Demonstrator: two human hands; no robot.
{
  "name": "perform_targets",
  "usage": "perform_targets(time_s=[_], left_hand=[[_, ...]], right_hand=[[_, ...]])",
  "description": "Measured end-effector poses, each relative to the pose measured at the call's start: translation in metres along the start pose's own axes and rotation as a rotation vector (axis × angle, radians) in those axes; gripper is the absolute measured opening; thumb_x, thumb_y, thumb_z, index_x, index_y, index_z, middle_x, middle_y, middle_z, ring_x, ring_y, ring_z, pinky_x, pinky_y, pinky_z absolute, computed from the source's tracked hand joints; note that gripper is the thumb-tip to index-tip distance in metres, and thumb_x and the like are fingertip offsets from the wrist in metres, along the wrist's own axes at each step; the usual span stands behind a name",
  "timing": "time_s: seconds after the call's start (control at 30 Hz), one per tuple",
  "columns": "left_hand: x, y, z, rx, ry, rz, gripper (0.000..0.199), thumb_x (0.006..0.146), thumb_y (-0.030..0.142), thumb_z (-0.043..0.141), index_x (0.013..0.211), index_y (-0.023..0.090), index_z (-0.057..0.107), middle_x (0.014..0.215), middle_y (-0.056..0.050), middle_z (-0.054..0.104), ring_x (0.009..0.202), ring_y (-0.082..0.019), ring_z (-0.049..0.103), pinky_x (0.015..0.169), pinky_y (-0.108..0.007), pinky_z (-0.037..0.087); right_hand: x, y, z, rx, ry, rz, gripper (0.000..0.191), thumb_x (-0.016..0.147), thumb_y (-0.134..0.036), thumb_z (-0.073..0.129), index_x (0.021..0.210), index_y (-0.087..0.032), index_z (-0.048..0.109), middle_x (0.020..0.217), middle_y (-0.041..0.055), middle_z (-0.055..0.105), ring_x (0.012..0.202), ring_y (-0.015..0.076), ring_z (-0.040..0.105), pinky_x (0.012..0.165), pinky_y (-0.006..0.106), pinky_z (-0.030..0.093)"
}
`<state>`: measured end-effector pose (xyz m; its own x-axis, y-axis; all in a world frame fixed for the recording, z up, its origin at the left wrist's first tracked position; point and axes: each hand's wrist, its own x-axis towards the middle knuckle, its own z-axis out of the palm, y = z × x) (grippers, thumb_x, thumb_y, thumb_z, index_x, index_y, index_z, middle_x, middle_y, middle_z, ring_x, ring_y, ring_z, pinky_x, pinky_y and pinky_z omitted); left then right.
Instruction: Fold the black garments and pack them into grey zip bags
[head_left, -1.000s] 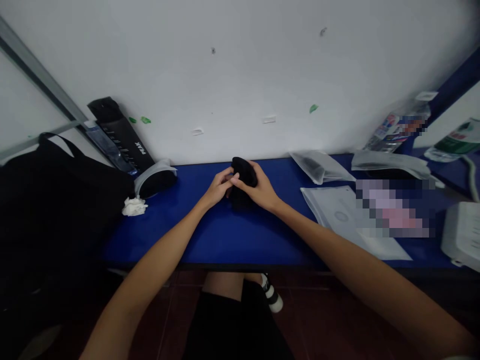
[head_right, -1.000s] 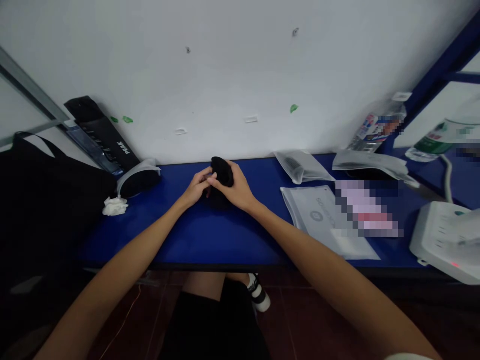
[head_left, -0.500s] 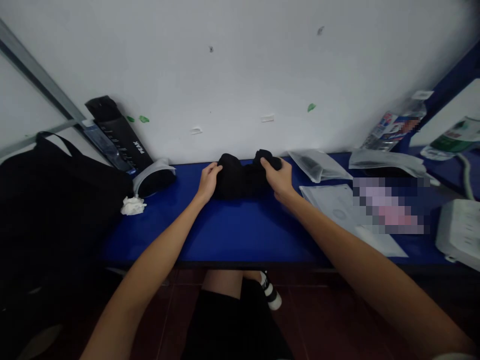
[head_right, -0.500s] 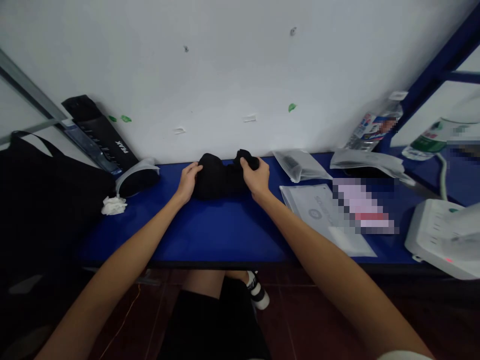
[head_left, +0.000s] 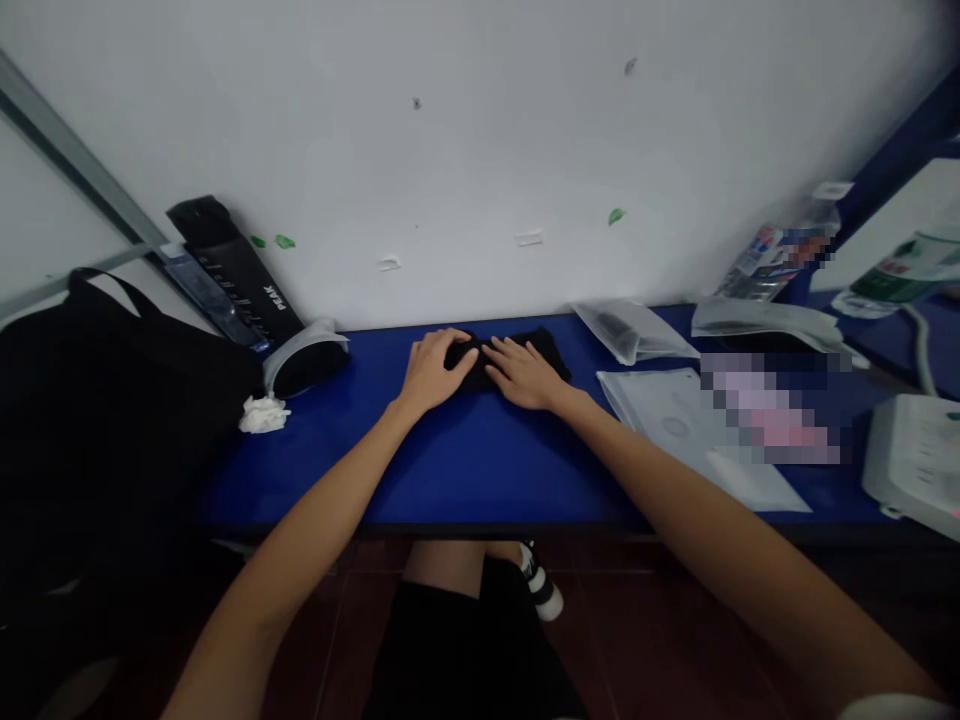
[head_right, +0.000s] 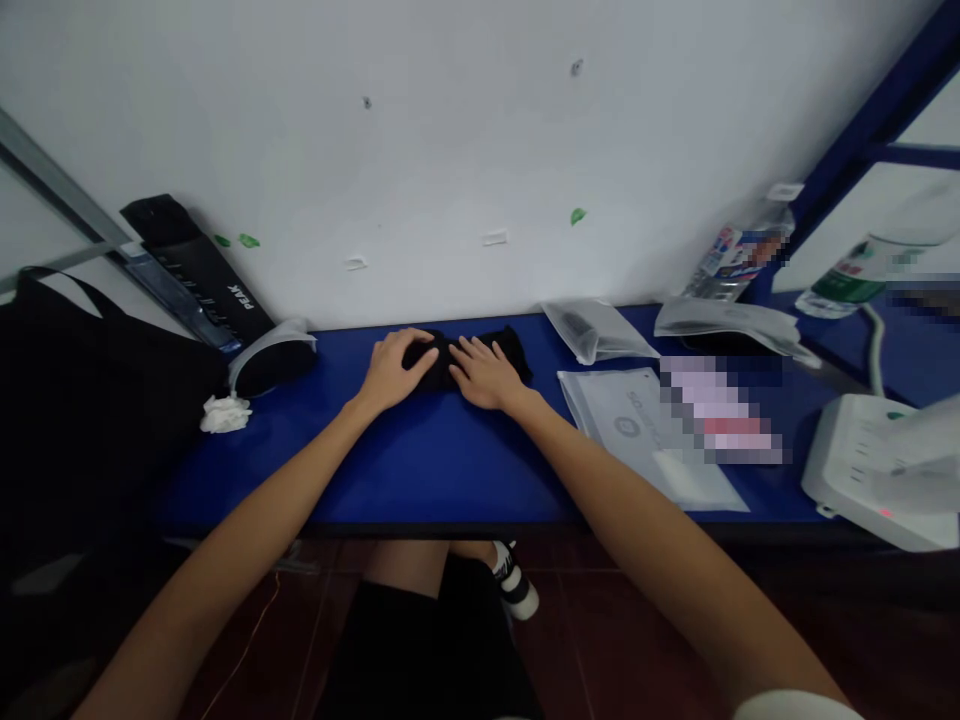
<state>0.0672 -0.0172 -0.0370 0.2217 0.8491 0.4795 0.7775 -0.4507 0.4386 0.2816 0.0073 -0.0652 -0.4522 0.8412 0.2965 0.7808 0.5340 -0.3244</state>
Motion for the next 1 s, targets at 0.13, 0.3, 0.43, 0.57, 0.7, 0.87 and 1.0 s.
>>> perform_targets(time_s=[0.13,0.3,0.43,0.57,0.7,0.87,1.0], left_hand=[[-0.008,0.015,0.008,0.091,-0.203,0.099,0.041,0.110,0.049,0.058,0.142,0.026,0.067,0.153,-0.010,0.067,0.146,-0.031,0.055,0.120,-0.048,0.038],[-0.009,0.015,0.010,0.169,-0.195,0.058,0.036,0.112,0.036,0.051,0.137,0.022,0.071,0.151,-0.012,0.068,0.143,-0.032,0.057,0.118,-0.050,0.042],[-0.002,0.004,-0.003,0.177,-0.080,-0.038,0.036,0.103,0.012,0.050,0.128,0.024,0.072,0.140,-0.010,0.074,0.133,-0.032,0.064,0.112,-0.049,0.047],[0.003,-0.017,-0.024,0.224,0.138,-0.190,0.056,0.084,-0.005,0.049,0.126,0.025,0.069,0.132,-0.011,0.074,0.130,-0.034,0.065,0.107,-0.051,0.049],[0.005,-0.033,-0.041,0.261,0.265,-0.282,0.061,0.074,-0.010,0.049,0.118,0.027,0.070,0.127,-0.010,0.074,0.126,-0.035,0.065,0.106,-0.052,0.049],[0.005,-0.016,-0.033,0.206,0.226,-0.114,0.050,0.091,-0.002,0.043,0.120,0.025,0.073,0.130,-0.009,0.075,0.132,-0.030,0.065,0.118,-0.049,0.046],[-0.002,0.007,-0.002,0.221,-0.083,-0.012,0.052,0.113,0.037,0.041,0.158,0.019,0.057,0.172,-0.015,0.049,0.165,-0.034,0.035,0.133,-0.052,0.032]], right_hand=[[-0.002,0.004,0.009,-0.025,-0.154,0.003,0.067,0.111,-0.044,0.030,0.173,-0.021,0.038,0.182,0.0116,0.030,0.169,0.0373,0.025,0.136,0.067,0.021],[-0.003,0.005,0.005,-0.021,-0.141,0.016,0.069,0.112,-0.051,0.029,0.174,-0.022,0.038,0.182,0.0106,0.029,0.169,0.0371,0.026,0.136,0.066,0.021],[-0.002,0.004,0.005,-0.030,-0.162,0.026,0.070,0.112,-0.053,0.028,0.173,-0.021,0.038,0.182,0.0117,0.028,0.169,0.0372,0.024,0.136,0.067,0.020],[-0.002,0.004,0.005,-0.041,-0.169,0.027,0.072,0.113,-0.055,0.026,0.174,-0.020,0.037,0.183,0.0124,0.027,0.170,0.0364,0.023,0.136,0.067,0.019],[-0.003,0.005,0.005,-0.045,-0.178,0.027,0.072,0.113,-0.055,0.025,0.174,-0.019,0.037,0.182,0.0132,0.027,0.170,0.0371,0.023,0.136,0.067,0.019],[-0.004,0.005,0.006,-0.063,-0.163,0.017,0.071,0.113,-0.054,0.025,0.173,-0.019,0.037,0.182,0.0139,0.029,0.169,0.0371,0.025,0.135,0.069,0.021],[-0.005,0.003,0.006,-0.076,-0.164,0.017,0.071,0.113,-0.052,0.026,0.174,-0.018,0.036,0.182,0.0144,0.029,0.169,0.0368,0.025,0.136,0.067,0.021]])
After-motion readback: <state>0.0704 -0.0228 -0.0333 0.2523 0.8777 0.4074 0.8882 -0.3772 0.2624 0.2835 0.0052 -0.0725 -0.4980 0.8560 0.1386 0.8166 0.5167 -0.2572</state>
